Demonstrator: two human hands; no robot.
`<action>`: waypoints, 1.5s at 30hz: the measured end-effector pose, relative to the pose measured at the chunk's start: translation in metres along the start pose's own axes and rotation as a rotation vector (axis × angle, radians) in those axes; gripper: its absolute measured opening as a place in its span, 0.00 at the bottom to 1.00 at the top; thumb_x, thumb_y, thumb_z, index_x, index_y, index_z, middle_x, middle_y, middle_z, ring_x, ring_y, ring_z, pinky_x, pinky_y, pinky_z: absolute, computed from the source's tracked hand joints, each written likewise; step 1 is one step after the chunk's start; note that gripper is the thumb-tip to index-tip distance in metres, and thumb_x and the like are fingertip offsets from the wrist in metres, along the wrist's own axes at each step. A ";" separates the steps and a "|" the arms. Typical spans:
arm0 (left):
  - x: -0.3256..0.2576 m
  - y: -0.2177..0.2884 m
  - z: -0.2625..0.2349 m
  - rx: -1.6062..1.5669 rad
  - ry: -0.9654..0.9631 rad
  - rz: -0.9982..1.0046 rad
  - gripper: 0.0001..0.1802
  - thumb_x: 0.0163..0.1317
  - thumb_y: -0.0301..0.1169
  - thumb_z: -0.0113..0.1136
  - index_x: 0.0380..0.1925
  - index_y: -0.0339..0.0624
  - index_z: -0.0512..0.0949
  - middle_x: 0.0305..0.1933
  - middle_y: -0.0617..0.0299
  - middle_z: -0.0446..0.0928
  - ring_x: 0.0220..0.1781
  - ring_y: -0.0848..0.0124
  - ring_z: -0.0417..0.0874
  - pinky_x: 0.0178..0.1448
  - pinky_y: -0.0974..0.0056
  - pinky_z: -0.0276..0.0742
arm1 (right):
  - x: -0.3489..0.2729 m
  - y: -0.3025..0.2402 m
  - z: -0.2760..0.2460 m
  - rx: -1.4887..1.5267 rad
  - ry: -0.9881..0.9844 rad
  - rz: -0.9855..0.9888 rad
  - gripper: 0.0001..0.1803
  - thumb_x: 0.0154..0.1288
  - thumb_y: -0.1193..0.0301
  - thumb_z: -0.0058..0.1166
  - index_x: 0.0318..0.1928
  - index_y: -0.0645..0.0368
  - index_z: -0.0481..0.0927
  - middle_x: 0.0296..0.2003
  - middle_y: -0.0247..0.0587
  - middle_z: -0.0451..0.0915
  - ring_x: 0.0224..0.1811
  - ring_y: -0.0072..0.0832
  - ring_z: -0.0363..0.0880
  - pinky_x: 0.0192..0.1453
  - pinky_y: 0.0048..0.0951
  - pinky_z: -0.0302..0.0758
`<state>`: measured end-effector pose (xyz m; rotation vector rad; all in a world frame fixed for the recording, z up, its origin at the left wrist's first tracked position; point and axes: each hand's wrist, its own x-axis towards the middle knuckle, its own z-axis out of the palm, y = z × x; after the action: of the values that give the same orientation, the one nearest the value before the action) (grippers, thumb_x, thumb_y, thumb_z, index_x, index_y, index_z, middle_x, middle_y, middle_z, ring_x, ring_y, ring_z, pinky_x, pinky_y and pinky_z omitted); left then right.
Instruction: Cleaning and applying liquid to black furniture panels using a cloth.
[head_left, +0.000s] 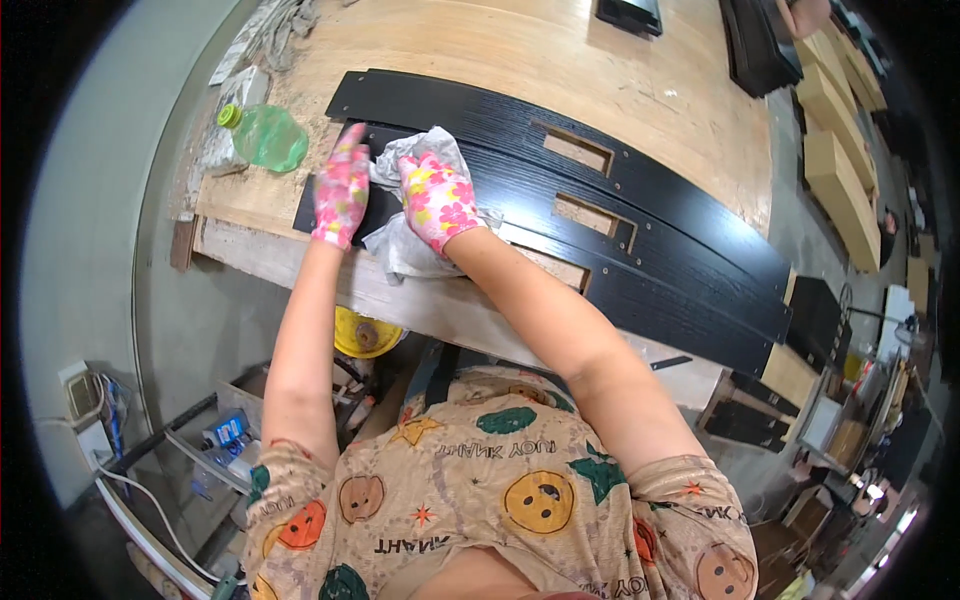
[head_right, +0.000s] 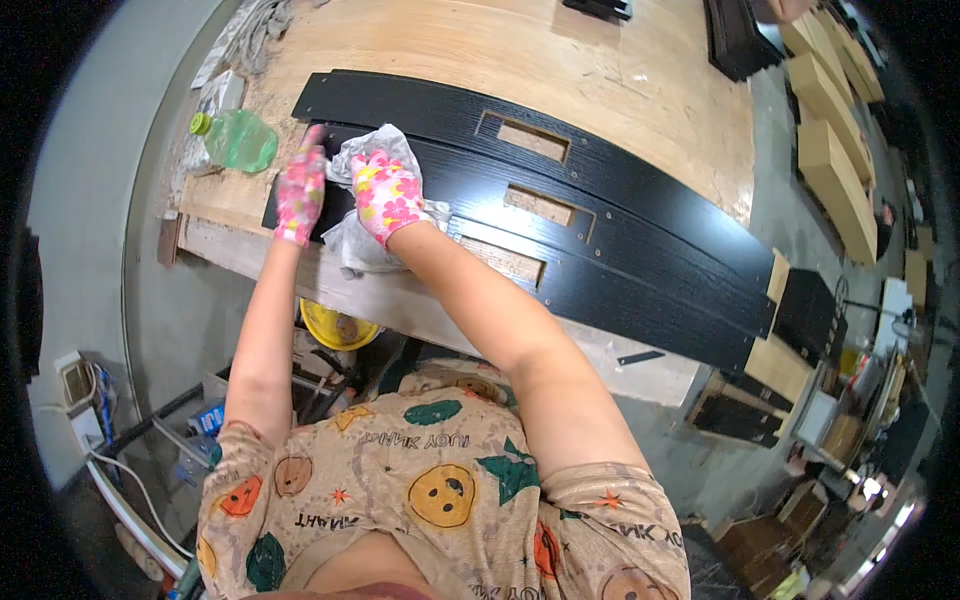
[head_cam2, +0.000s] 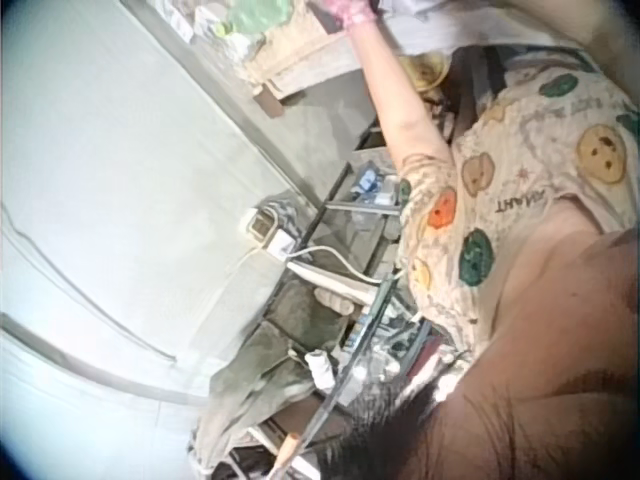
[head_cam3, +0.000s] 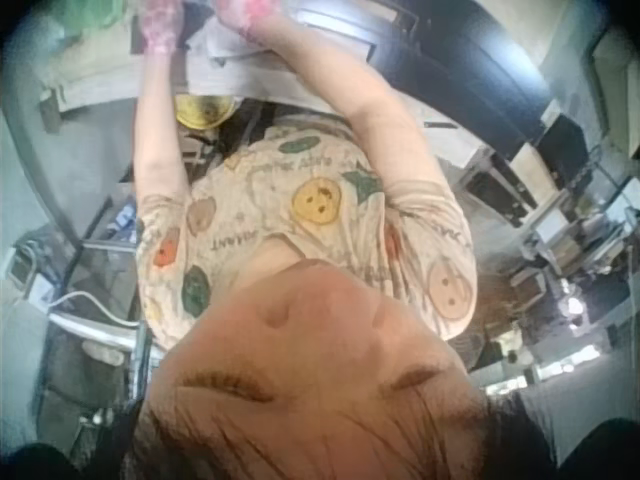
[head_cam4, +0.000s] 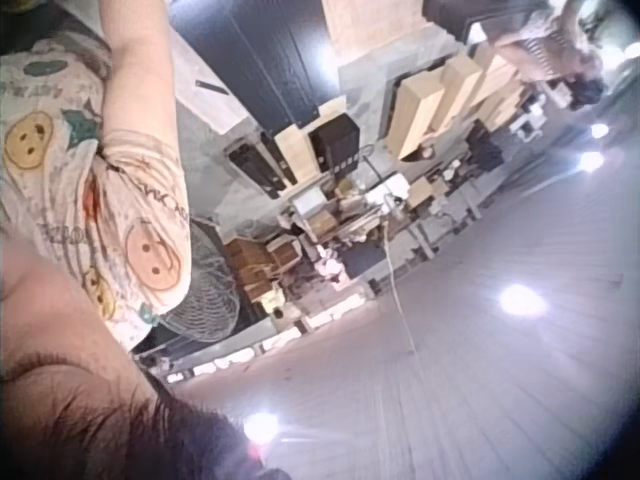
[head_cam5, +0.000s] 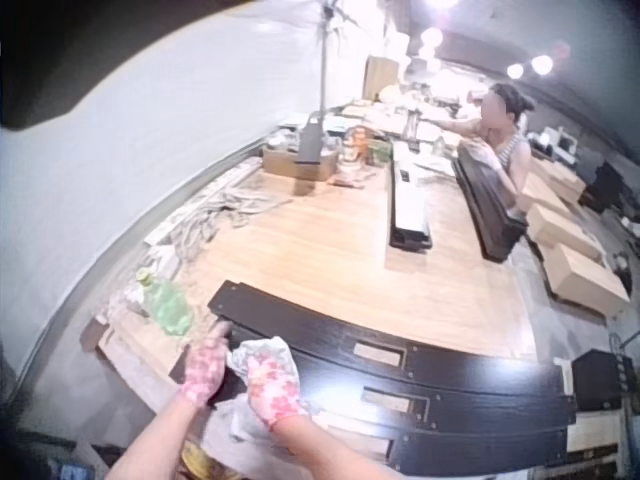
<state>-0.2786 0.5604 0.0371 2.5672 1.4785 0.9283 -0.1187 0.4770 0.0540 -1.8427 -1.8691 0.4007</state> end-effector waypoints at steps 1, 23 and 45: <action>-0.002 -0.010 0.014 0.117 -0.138 0.067 0.23 0.67 0.38 0.51 0.59 0.40 0.71 0.59 0.49 0.74 0.62 0.58 0.74 0.63 0.57 0.70 | -0.008 0.004 0.003 -0.080 0.022 -0.053 0.18 0.66 0.71 0.38 0.51 0.60 0.76 0.48 0.59 0.77 0.54 0.46 0.76 0.60 0.41 0.71; -0.003 0.001 0.015 0.105 -0.140 0.122 0.20 0.68 0.39 0.48 0.56 0.43 0.75 0.64 0.60 0.71 0.69 0.61 0.66 0.72 0.56 0.56 | -0.101 0.119 -0.116 -0.283 0.177 0.682 0.16 0.60 0.76 0.45 0.49 0.61 0.77 0.40 0.55 0.80 0.47 0.48 0.77 0.54 0.43 0.72; 0.081 0.041 0.076 0.078 -0.189 0.321 0.18 0.66 0.39 0.51 0.55 0.51 0.76 0.63 0.66 0.72 0.67 0.68 0.69 0.71 0.57 0.58 | 0.006 0.137 -0.112 -0.358 0.185 0.559 0.14 0.66 0.68 0.41 0.41 0.60 0.80 0.38 0.52 0.80 0.42 0.45 0.79 0.47 0.43 0.76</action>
<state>-0.1785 0.6215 0.0265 2.9106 1.0977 0.6366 0.0567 0.4754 0.0770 -2.5472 -1.3430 0.0665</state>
